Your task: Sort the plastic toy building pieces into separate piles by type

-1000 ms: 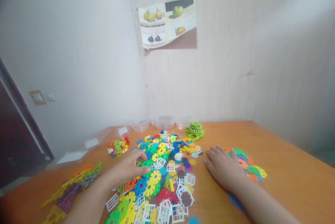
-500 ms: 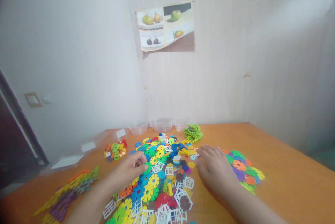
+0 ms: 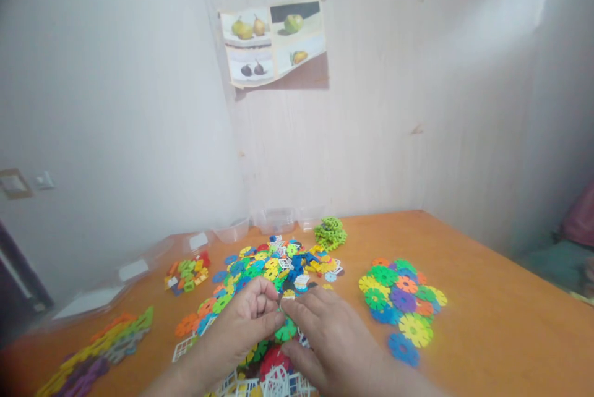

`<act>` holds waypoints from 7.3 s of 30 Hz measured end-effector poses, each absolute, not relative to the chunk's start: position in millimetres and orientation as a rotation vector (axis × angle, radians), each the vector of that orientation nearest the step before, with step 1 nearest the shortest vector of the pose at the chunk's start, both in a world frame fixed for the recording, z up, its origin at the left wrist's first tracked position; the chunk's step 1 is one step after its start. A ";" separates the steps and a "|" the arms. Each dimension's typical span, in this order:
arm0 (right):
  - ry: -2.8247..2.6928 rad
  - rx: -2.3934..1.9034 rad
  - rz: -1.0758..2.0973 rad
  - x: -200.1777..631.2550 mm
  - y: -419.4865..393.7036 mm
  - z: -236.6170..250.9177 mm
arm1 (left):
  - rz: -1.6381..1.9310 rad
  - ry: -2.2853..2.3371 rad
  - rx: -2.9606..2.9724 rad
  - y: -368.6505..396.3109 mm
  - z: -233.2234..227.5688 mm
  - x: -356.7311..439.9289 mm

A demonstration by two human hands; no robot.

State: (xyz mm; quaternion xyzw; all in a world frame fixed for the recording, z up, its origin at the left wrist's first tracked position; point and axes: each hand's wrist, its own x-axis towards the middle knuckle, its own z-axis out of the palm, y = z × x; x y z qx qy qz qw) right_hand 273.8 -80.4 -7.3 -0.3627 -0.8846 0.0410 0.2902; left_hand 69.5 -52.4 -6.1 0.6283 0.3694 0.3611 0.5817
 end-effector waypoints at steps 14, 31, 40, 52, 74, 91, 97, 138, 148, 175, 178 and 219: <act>-2.032 -1.547 -0.055 314.7 -45.1 -13.5 | 1.058 1.124 1.540 -42.1 -2.1 58.3; -1.800 -2.156 -0.062 375.5 -10.6 -25.1 | 1.019 1.738 1.891 6.2 -22.6 -11.4; -1.976 -1.869 -0.117 345.7 -22.3 -30.3 | 0.579 1.949 2.273 6.4 -30.4 -15.1; -2.055 -1.703 0.029 325.6 -36.0 -25.8 | 0.474 1.948 2.283 -0.3 -20.6 -17.3; -2.257 -1.147 0.226 282.4 -79.0 -7.5 | 0.870 1.100 1.575 -45.1 -3.8 63.1; -2.008 -1.861 -0.124 342.0 -27.1 -15.1 | 1.384 1.394 1.337 -16.5 1.3 25.4; -1.861 -2.186 -0.058 379.5 -7.5 -28.6 | 1.426 1.695 1.393 7.5 -11.4 -12.5; -2.285 -1.134 0.219 281.7 -77.0 -16.2 | 0.917 1.098 1.565 -39.8 -10.9 63.7; -2.345 -1.175 0.276 274.6 -79.0 -13.6 | 0.782 0.879 1.484 -45.5 -19.7 72.6; -1.872 -2.216 -0.041 381.9 -12.9 -21.4 | 0.612 1.760 2.083 -9.6 -7.2 -29.8; -1.879 -2.118 -0.086 374.3 -14.4 -22.1 | 0.442 1.761 2.165 -18.6 -1.2 -35.7; -2.325 -1.151 0.355 271.2 -84.7 -12.8 | 0.731 0.918 1.460 -49.9 -9.4 67.9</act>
